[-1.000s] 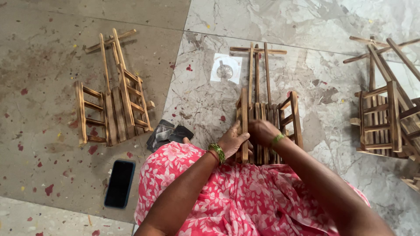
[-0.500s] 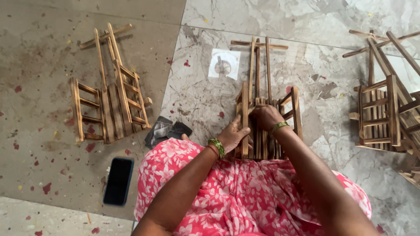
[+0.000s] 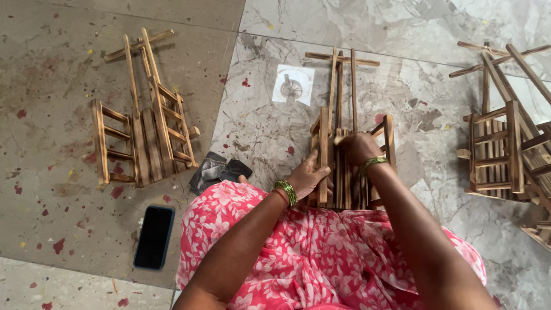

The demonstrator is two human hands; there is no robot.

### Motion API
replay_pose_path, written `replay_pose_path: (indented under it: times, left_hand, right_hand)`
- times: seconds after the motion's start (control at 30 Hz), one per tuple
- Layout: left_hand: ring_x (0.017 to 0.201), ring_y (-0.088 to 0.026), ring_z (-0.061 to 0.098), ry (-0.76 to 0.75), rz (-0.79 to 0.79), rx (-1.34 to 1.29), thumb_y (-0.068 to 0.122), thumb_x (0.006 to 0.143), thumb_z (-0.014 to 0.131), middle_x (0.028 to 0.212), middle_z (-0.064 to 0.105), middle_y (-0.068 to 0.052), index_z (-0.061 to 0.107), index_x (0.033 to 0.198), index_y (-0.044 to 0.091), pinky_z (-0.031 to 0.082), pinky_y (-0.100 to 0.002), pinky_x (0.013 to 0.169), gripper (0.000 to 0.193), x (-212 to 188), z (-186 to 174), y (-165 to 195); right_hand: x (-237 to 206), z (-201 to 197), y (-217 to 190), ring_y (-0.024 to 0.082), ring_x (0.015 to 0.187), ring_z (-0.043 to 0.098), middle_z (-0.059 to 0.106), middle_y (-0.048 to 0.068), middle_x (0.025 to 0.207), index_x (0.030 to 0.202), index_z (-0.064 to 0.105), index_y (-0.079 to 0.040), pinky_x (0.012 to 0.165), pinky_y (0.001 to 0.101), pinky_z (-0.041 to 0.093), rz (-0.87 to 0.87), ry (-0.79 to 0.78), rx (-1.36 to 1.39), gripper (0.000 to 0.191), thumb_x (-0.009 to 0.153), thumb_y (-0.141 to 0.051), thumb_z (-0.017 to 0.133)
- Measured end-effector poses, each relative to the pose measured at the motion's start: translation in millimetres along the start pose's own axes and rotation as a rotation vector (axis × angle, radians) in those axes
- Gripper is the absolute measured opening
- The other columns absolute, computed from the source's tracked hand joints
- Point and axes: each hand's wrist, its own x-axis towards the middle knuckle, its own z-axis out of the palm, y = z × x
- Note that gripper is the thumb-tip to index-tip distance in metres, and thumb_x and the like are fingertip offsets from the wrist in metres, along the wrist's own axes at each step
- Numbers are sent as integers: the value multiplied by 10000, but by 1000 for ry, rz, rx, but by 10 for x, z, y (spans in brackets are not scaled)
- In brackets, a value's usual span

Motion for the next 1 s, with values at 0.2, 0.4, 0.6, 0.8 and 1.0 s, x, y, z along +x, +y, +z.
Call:
replay_pose_path:
  times: [0.2, 0.4, 0.6, 0.8, 1.0]
  left_hand:
    - [921, -198, 638, 46, -19, 110, 124, 1014, 604, 1434, 448, -354, -103, 1560, 19, 597, -372, 792, 900, 32, -56, -102]
    - [1276, -174, 508, -7, 426, 467, 95, 1152, 669, 1565, 293, -363, -29, 1573, -77, 500, -380, 1047, 833, 161, -115, -222]
    - [751, -212, 680, 1, 31, -3, 83, 966, 554, 1283, 512, -293, -98, 1581, 77, 639, -392, 673, 896, 57, -11, -96]
    - [781, -201, 703, -14, 62, 62, 93, 989, 565, 1299, 562, -276, -84, 1590, 31, 637, -364, 693, 886, 26, 7, -42]
    - [745, -207, 691, 18, -18, 113, 105, 971, 546, 1234, 570, -356, -85, 1579, 46, 642, -360, 670, 878, 92, 3, -86]
  right_hand:
    - [-406, 227, 10, 107, 670, 673, 724, 71, 940, 1086, 719, -110, 649, 241, 606, -132, -334, -322, 190, 1020, -147, 544]
    - [-586, 62, -14, 57, 564, 589, 754, 27, 854, 1013, 768, -185, 568, 202, 544, -113, -503, -199, 219, 998, -234, 555]
    - [107, -150, -45, 129, 652, 656, 745, 53, 1055, 1104, 753, -159, 594, 269, 590, 121, -33, -27, 240, 1012, -120, 534]
    - [98, 38, -33, 187, 832, 688, 687, 98, 1208, 1161, 736, -133, 763, 247, 596, 24, -54, -124, 322, 941, 36, 572]
    - [-448, 65, 50, 133, 788, 697, 628, 51, 1276, 1185, 694, -152, 656, 220, 606, -93, -339, -186, 387, 921, 68, 516]
